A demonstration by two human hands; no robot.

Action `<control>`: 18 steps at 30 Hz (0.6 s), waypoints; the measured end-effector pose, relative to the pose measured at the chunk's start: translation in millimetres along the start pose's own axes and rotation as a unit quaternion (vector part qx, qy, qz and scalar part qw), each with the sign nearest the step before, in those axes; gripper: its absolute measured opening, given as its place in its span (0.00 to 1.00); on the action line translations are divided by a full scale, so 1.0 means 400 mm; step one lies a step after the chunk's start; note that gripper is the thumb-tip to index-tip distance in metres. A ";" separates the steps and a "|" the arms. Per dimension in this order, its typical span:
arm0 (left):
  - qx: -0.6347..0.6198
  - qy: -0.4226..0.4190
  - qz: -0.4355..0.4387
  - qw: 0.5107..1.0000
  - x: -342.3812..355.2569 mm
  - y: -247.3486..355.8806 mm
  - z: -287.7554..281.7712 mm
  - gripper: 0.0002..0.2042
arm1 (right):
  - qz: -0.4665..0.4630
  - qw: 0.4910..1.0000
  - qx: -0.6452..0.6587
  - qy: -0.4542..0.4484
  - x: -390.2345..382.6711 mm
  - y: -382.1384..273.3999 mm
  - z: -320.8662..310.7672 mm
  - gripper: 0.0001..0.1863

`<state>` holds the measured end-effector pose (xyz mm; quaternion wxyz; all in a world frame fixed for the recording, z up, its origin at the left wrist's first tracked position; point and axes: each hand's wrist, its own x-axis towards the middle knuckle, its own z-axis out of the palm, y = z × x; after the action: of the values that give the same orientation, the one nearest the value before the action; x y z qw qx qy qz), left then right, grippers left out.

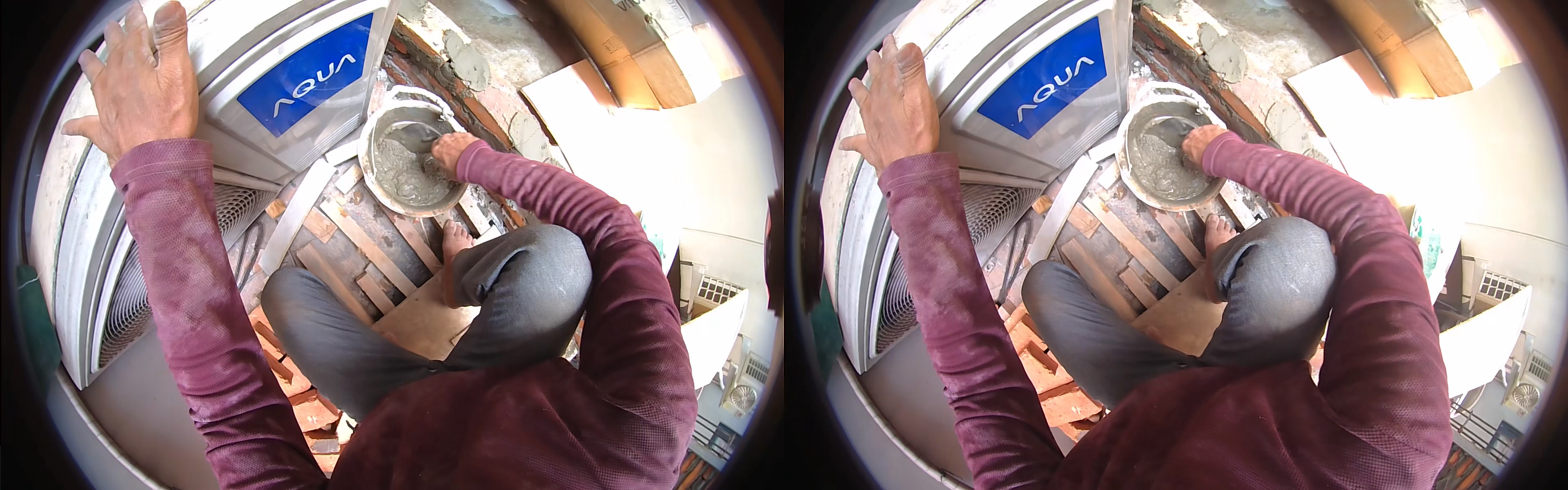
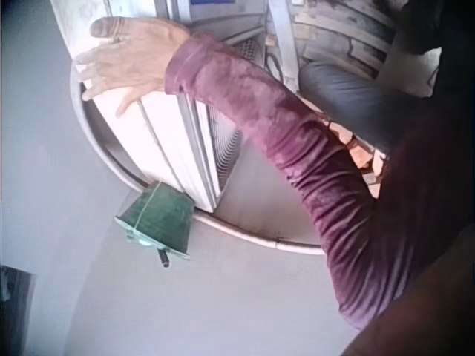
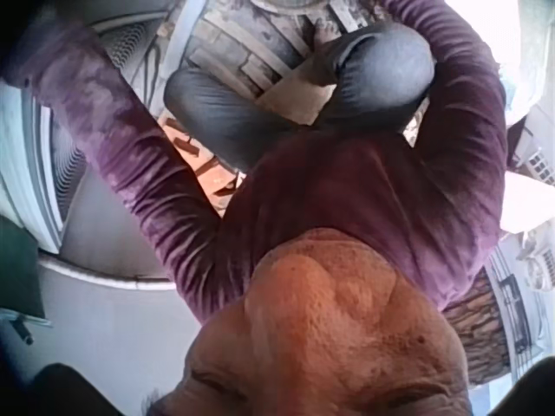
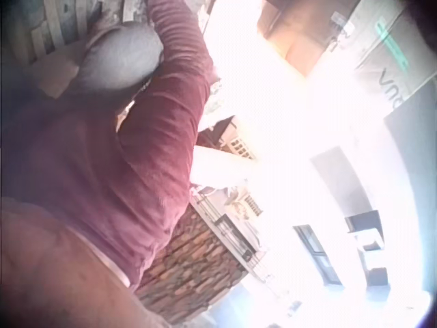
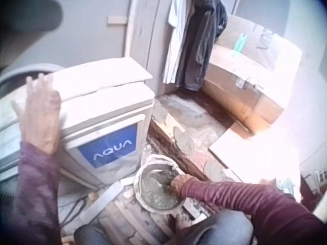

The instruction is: The person lays bricks to build a wall, spreading mortar with a trowel and positioning each brick onto the mortar bed.

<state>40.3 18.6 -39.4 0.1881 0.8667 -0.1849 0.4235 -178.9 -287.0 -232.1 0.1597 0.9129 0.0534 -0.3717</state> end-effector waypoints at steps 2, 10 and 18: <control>0.008 0.005 0.014 1.000 -0.007 -0.018 -0.006 0.47 | -0.062 0.995 -0.032 0.068 -0.004 -0.071 -0.023 0.15; -0.018 0.000 0.010 1.000 -0.008 -0.023 -0.031 0.47 | 0.010 0.999 0.041 0.035 -0.209 -0.052 -0.093 0.15; -0.027 0.012 0.028 0.999 -0.012 -0.002 -0.018 0.48 | -0.357 0.909 -0.216 -0.002 0.026 -0.040 0.128 0.11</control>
<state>33.1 23.7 -39.5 0.2012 0.8508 -0.2184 0.4336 -208.8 -289.1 -277.6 0.2097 0.7755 0.4545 -0.3848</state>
